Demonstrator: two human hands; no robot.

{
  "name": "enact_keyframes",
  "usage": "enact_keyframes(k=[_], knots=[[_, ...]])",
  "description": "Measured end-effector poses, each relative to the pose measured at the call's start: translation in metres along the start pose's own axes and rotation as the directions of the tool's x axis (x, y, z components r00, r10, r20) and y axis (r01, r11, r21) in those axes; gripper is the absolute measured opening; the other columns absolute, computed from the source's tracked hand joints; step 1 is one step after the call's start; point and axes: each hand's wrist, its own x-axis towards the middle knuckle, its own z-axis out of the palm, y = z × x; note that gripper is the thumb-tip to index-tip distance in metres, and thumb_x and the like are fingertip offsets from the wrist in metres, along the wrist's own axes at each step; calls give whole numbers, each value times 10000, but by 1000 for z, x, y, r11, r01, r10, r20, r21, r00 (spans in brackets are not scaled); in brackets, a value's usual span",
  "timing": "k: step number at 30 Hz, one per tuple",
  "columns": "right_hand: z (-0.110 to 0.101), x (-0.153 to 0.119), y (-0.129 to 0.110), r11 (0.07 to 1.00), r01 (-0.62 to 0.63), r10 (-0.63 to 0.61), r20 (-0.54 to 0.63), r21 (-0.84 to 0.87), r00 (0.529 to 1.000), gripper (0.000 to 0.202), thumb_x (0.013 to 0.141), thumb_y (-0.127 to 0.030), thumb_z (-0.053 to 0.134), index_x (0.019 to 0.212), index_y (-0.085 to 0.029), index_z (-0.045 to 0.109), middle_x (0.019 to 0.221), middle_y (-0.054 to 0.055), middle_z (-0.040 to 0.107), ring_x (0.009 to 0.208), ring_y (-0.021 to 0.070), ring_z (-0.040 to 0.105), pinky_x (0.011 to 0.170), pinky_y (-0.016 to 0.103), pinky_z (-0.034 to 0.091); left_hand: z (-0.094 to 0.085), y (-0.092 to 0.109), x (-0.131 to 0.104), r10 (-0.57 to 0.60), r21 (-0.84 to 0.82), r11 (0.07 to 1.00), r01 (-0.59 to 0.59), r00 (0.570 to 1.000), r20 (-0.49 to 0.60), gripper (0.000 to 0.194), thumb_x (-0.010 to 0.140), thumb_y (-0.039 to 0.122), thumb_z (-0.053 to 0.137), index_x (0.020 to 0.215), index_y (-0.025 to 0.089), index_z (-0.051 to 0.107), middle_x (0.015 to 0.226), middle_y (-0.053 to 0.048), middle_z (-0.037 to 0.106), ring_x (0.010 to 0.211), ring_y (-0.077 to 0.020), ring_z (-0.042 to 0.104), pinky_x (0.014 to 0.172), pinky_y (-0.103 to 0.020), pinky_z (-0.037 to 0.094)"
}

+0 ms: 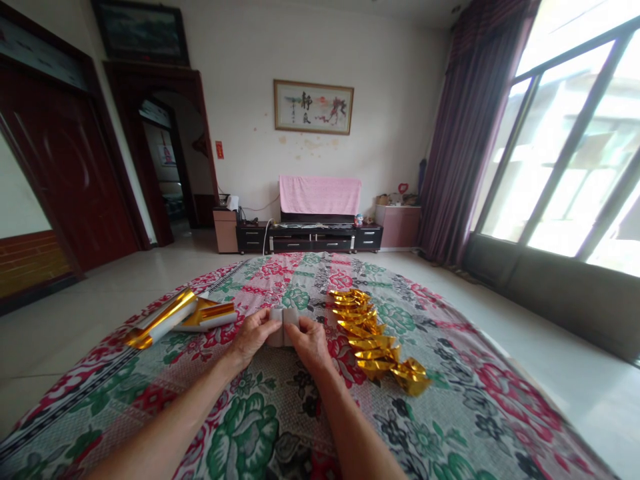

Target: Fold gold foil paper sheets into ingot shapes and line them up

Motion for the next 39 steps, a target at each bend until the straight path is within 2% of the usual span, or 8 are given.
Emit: enact_keyframes(k=[4,7,10,13,20,25,31,39], knots=[[1,3,4,999,11,-13,-40,-51,999,243,685,-378,535,589,-155,536,513,-38,416,500,87,345,443,203,262,-1,-4,3,3,-12,1000,-3,1000,-27,237,637,261,595,843,144,586,697,0,647,605,-124,578,576,-215,437],[2,4,6,996,40,-45,-59,-74,997,218,686,-333,521,791,-154,589,607,-20,532,542,109,446,477,199,342,-3,-8,6,3,39,999,0,998,-67,266,629,234,586,882,152,583,694,1,647,590,-122,575,555,-208,433],[3,2,4,984,51,-68,-100,-168,993,453,671,-285,530,1101,-144,519,741,11,604,584,127,524,526,213,408,-4,-11,8,-6,132,991,22,993,-118,391,629,216,572,1016,168,557,631,21,628,534,-125,559,510,-210,422],[3,-1,2,933,99,-148,-119,-346,982,591,664,-236,531,1241,-155,428,825,26,613,604,126,556,574,224,436,-4,-12,6,56,280,960,-12,987,-149,488,633,200,573,1119,178,534,620,24,626,573,-143,582,544,-220,441],[-1,-2,7,744,196,-278,-28,-639,960,336,692,-194,525,1017,-182,606,965,68,635,855,185,580,785,273,425,2,-8,0,287,582,789,-198,956,-63,434,668,145,572,1096,215,594,1009,-48,670,904,-195,612,825,-284,451],[-3,0,7,689,124,-223,-46,-715,974,291,712,-198,548,992,-193,624,947,66,643,897,194,568,798,258,396,8,-6,11,246,754,613,-237,964,103,283,703,116,520,925,182,683,928,-75,685,894,-206,611,833,-303,449],[-7,1,9,658,140,-238,-28,-740,971,264,792,-200,465,1007,-176,617,929,76,641,873,184,572,783,251,385,9,-10,21,293,825,399,-400,908,299,272,750,135,477,926,181,679,869,-75,650,847,-191,590,816,-299,443],[-9,1,8,621,79,-227,-82,-779,970,351,776,-162,444,1102,-138,572,998,107,636,933,208,559,817,280,371,5,-19,20,378,829,353,-433,877,297,202,765,154,488,843,187,671,981,-77,570,968,-192,512,873,-314,419]])
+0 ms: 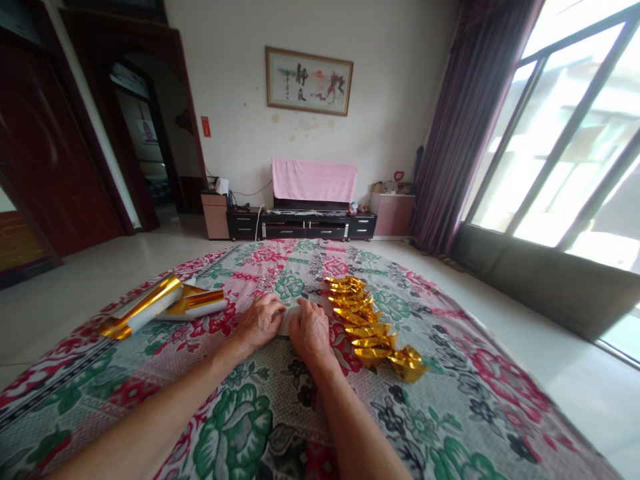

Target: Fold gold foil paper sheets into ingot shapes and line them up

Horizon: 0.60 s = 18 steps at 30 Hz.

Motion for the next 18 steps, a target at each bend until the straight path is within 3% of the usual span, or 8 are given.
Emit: enact_keyframes(k=[4,11,18], knots=[[-1,0,-2,996,-85,85,-5,-35,996,383,750,-206,488,1118,-142,570,942,102,653,878,222,570,776,298,371,3,0,0,68,19,998,-67,994,-82,182,763,151,496,806,173,671,1169,-98,503,1074,-231,449,920,-358,393],[-1,3,-2,988,-148,148,3,-54,989,367,716,-228,525,1066,-150,604,688,45,652,688,187,567,639,261,352,0,2,1,109,-3,994,-109,993,36,237,797,128,424,728,170,647,808,-71,572,814,-181,518,764,-300,434],[0,2,-2,987,-137,137,-14,-80,991,379,717,-208,498,1074,-133,604,696,60,657,720,205,578,688,273,368,-1,-4,2,159,-94,984,-151,984,81,217,777,151,468,790,197,680,820,-59,579,818,-168,537,761,-273,432]])
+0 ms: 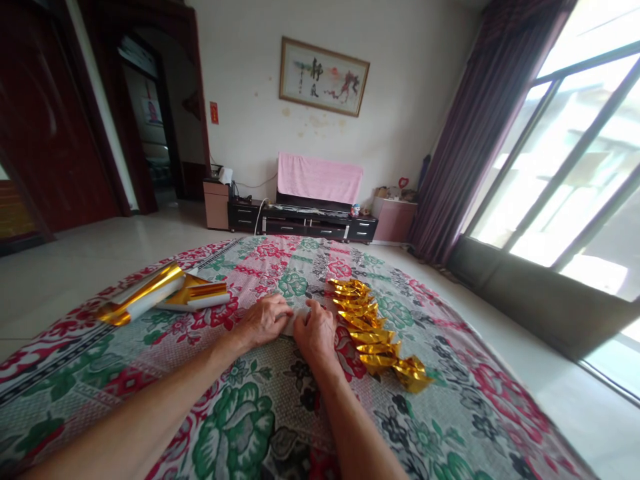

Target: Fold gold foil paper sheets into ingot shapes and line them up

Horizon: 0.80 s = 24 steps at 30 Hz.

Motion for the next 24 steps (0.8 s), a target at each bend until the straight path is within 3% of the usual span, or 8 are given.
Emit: enact_keyframes(k=[12,18,24], knots=[[-7,0,0,980,-104,107,-12,168,994,387,808,-210,343,1113,-180,579,856,60,674,781,191,599,710,281,416,-9,8,-4,13,75,997,-17,999,47,207,815,233,476,801,213,682,876,-48,571,845,-158,524,773,-259,433],[-5,-2,-1,951,7,-7,0,310,1000,344,805,-177,362,1082,-186,566,841,18,688,779,153,617,716,240,432,-11,10,-4,-35,62,998,32,998,54,166,791,224,499,801,202,663,857,-43,559,837,-158,531,768,-258,432],[-1,-2,1,951,92,-102,18,296,995,321,769,-155,428,1057,-205,560,851,-5,698,788,147,630,726,228,431,-9,10,-3,-24,62,998,22,999,35,177,789,182,472,797,186,649,819,-47,567,822,-161,535,756,-262,430]])
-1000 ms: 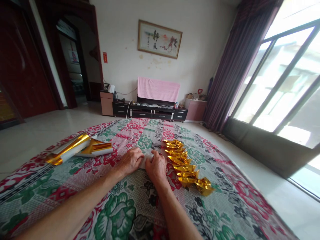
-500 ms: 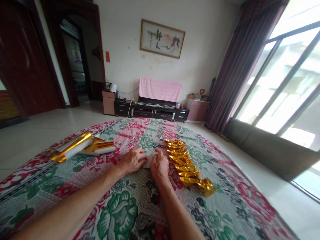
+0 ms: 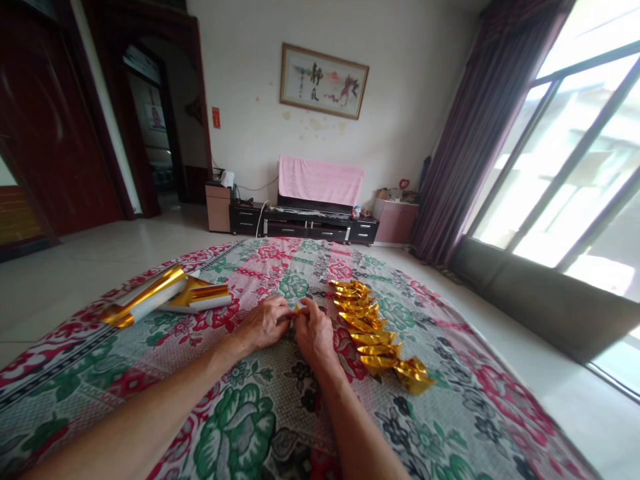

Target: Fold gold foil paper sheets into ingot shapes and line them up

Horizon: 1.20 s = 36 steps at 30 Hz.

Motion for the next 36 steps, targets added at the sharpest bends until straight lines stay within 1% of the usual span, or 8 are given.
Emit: enact_keyframes(k=[4,9,11,17,23,29,32,36], knots=[[3,0,1,998,48,-47,17,-48,999,334,728,-160,490,1050,-206,566,838,-7,698,790,160,629,728,236,425,2,-1,1,-12,-6,1000,12,1000,-26,167,777,166,466,771,172,634,776,-48,570,789,-164,536,744,-268,433],[3,-2,0,985,130,-128,26,-115,991,200,746,-175,489,870,-223,638,808,-3,681,763,152,608,716,232,406,5,-10,3,-48,-106,993,42,998,-50,227,743,98,432,787,169,643,797,-50,615,777,-160,563,742,-265,442],[2,-2,-1,979,152,-149,33,-133,988,195,755,-187,496,855,-232,657,807,0,674,771,151,596,738,237,397,7,-14,3,-58,-138,989,50,997,-52,254,724,82,428,809,169,650,806,-46,631,779,-159,573,746,-262,445],[3,-4,-1,974,148,-139,63,-172,988,181,774,-218,517,820,-269,684,793,-1,652,776,146,569,738,238,373,5,-18,4,-92,-141,987,81,993,-72,236,688,78,458,799,168,646,795,-37,639,755,-156,579,725,-254,449],[1,-4,-4,975,133,-118,88,-179,989,170,764,-226,545,839,-280,688,811,3,637,792,150,554,743,244,361,2,-17,3,-80,-171,983,69,995,-57,172,678,92,500,763,158,634,779,-41,630,736,-151,575,709,-251,454],[-1,-6,-7,973,140,-122,106,-186,987,148,766,-259,561,842,-272,687,867,19,618,844,163,539,782,264,356,3,-18,4,-68,-221,974,48,994,-82,259,706,113,505,931,175,619,859,-39,637,779,-144,585,717,-234,464],[0,-7,-8,968,148,-128,108,-204,986,138,765,-282,569,838,-264,684,875,28,609,853,170,535,785,271,358,1,-18,4,-49,-198,980,32,995,-82,271,734,97,453,924,173,631,883,-48,641,805,-149,589,750,-249,466],[0,-7,-8,963,162,-137,125,-215,983,119,754,-275,582,819,-257,681,885,26,609,861,172,536,796,275,358,0,-19,5,-41,-191,981,23,995,-90,298,722,61,418,883,162,648,893,-55,650,861,-161,590,812,-273,463]])
